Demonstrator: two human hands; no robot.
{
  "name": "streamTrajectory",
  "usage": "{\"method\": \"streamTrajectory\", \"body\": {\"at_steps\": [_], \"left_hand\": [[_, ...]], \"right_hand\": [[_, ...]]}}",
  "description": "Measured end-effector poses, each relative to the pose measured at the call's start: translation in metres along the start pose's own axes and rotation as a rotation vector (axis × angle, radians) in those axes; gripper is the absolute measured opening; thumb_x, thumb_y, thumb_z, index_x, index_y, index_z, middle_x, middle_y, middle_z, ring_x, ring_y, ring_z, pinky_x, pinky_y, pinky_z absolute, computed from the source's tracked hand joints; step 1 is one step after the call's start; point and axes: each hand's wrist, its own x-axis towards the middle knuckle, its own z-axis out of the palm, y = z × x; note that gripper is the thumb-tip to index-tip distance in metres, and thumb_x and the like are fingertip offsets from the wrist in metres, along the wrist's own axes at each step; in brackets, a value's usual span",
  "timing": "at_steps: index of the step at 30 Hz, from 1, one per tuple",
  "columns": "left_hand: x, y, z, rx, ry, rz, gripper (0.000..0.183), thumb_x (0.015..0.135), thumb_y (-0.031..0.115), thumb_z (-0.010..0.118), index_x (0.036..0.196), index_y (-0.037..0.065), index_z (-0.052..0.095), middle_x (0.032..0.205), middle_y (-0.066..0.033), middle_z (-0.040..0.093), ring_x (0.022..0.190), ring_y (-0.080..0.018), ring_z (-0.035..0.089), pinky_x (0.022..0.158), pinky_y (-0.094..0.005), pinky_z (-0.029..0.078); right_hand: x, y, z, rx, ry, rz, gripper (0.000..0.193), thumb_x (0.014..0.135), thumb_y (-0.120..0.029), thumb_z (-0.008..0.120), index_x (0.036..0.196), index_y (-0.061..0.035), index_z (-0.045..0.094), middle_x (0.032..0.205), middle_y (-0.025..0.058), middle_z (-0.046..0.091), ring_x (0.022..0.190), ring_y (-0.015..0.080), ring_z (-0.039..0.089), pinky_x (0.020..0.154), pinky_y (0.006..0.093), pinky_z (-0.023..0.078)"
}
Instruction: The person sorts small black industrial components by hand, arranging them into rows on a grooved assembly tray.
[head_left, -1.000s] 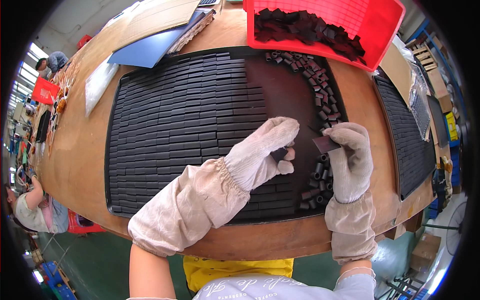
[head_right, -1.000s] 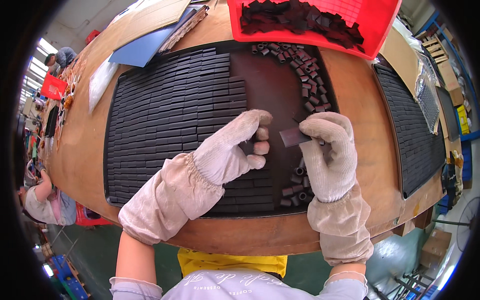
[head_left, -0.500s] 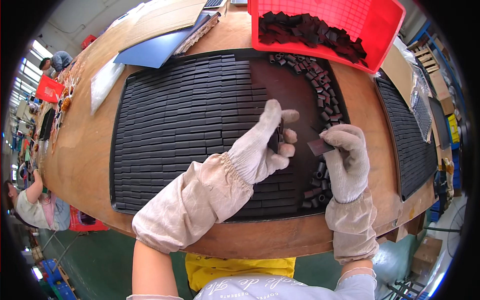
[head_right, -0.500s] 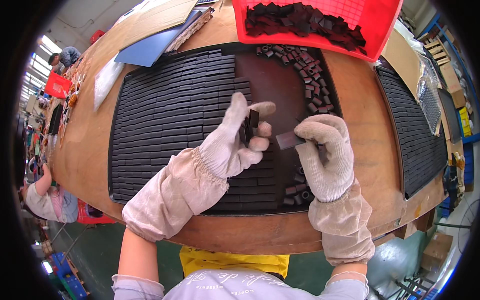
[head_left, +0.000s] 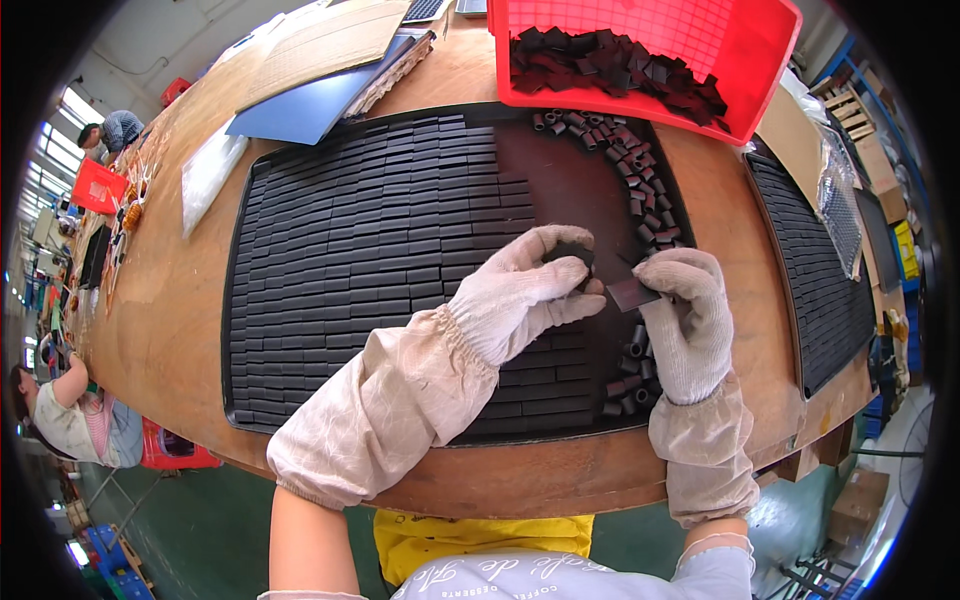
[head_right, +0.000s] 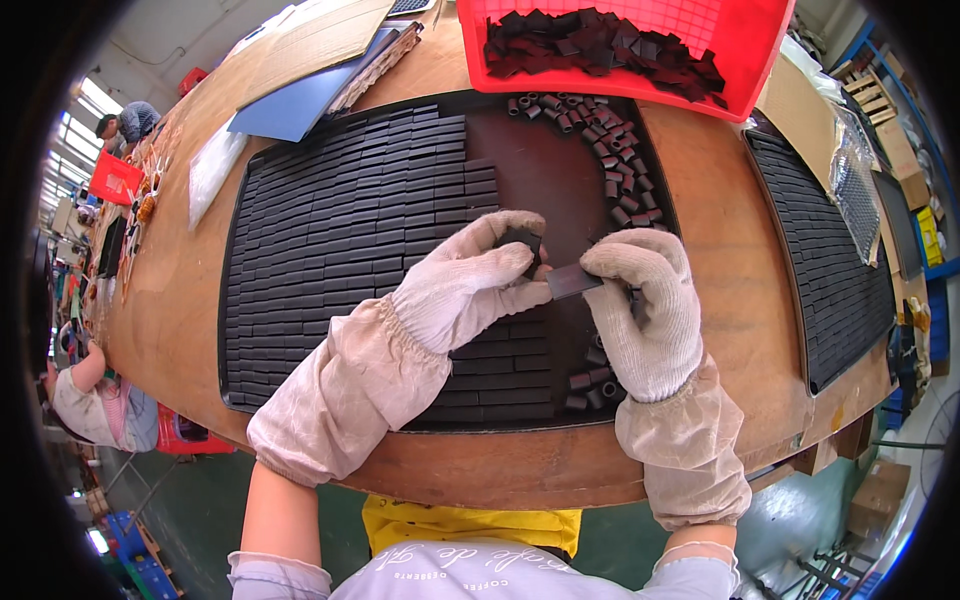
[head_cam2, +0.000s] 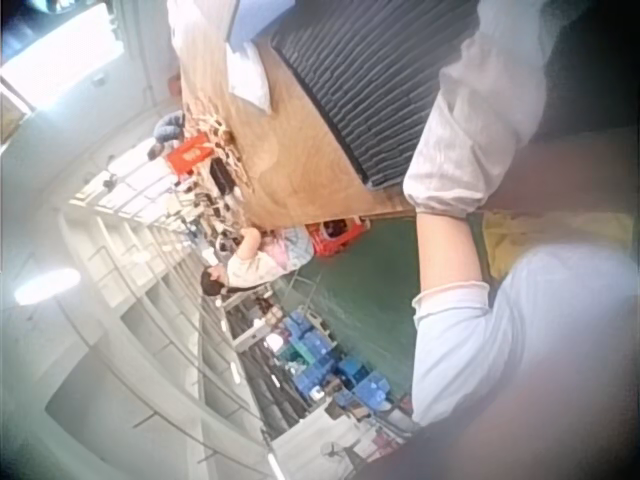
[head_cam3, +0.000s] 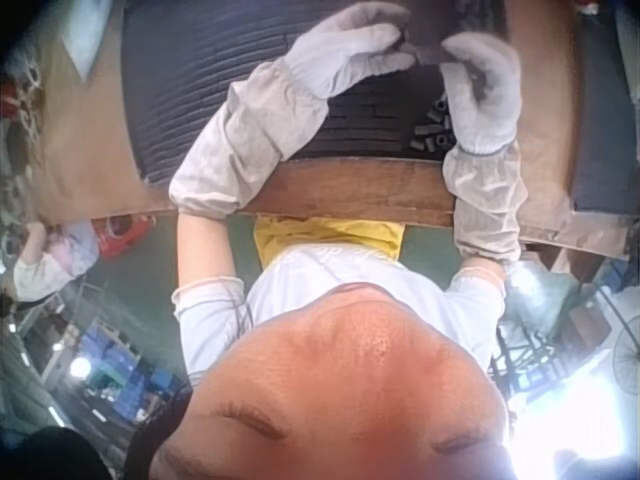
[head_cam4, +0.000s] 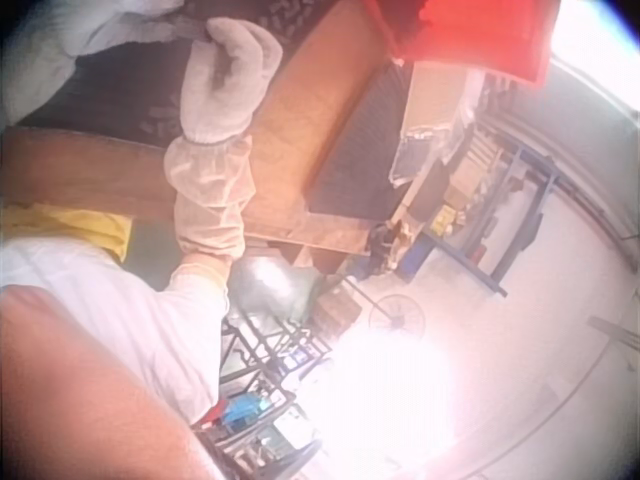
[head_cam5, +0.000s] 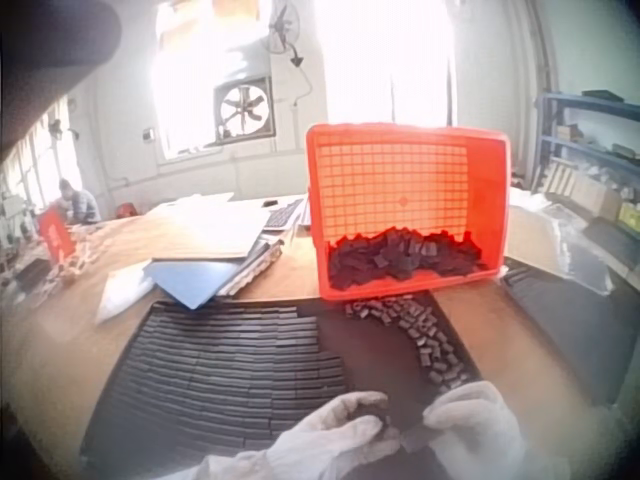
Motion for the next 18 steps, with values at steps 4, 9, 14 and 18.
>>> {"method": "streamTrajectory", "body": {"at_steps": [4, 9, 14, 18], "left_hand": [[-0.001, 0.001, 0.005, -0.129, -0.045, 0.033, 0.036, 0.095, 0.006, 0.061, 0.129, 0.005, 0.049, 0.114, -0.0132, 0.057, 0.099, -0.0266, 0.063, 0.093, -0.0447, 0.057], [0.001, 0.008, -0.001, -0.355, -0.090, -0.103, 0.028, 0.101, 0.021, 0.056, 0.122, 0.002, 0.054, 0.099, -0.0103, 0.059, 0.093, -0.0222, 0.063, 0.084, -0.0415, 0.060], [-0.005, 0.007, 0.006, 0.173, 0.074, -0.070, 0.032, 0.100, 0.029, 0.058, 0.118, 0.003, 0.057, 0.089, -0.0044, 0.058, 0.079, -0.0138, 0.062, 0.071, -0.0295, 0.059], [-0.012, 0.011, 0.031, 0.573, 0.055, -0.034, 0.040, 0.097, 0.033, 0.064, 0.124, 0.004, 0.057, 0.088, 0.0007, 0.057, 0.077, -0.0067, 0.056, 0.067, -0.0236, 0.051]], "right_hand": [[-0.001, 0.001, 0.001, 0.002, 0.005, 0.004, 0.032, 0.078, 0.015, 0.063, 0.103, -0.0051, 0.064, 0.107, 0.0093, 0.059, 0.091, 0.0179, 0.060, 0.077, 0.0274, 0.050], [0.001, -0.001, 0.002, -0.006, 0.001, -0.006, 0.033, 0.078, 0.015, 0.062, 0.103, -0.0051, 0.064, 0.107, 0.0088, 0.059, 0.091, 0.0177, 0.060, 0.077, 0.0275, 0.049], [0.001, -0.002, 0.000, -0.017, -0.005, -0.004, 0.034, 0.077, 0.015, 0.060, 0.104, -0.0056, 0.065, 0.107, 0.0094, 0.059, 0.091, 0.0186, 0.060, 0.076, 0.0281, 0.050], [0.000, 0.004, 0.001, -0.114, 0.000, -0.085, 0.035, 0.077, 0.015, 0.060, 0.104, -0.0059, 0.065, 0.107, 0.0103, 0.059, 0.091, 0.0198, 0.061, 0.076, 0.0287, 0.050]]}}
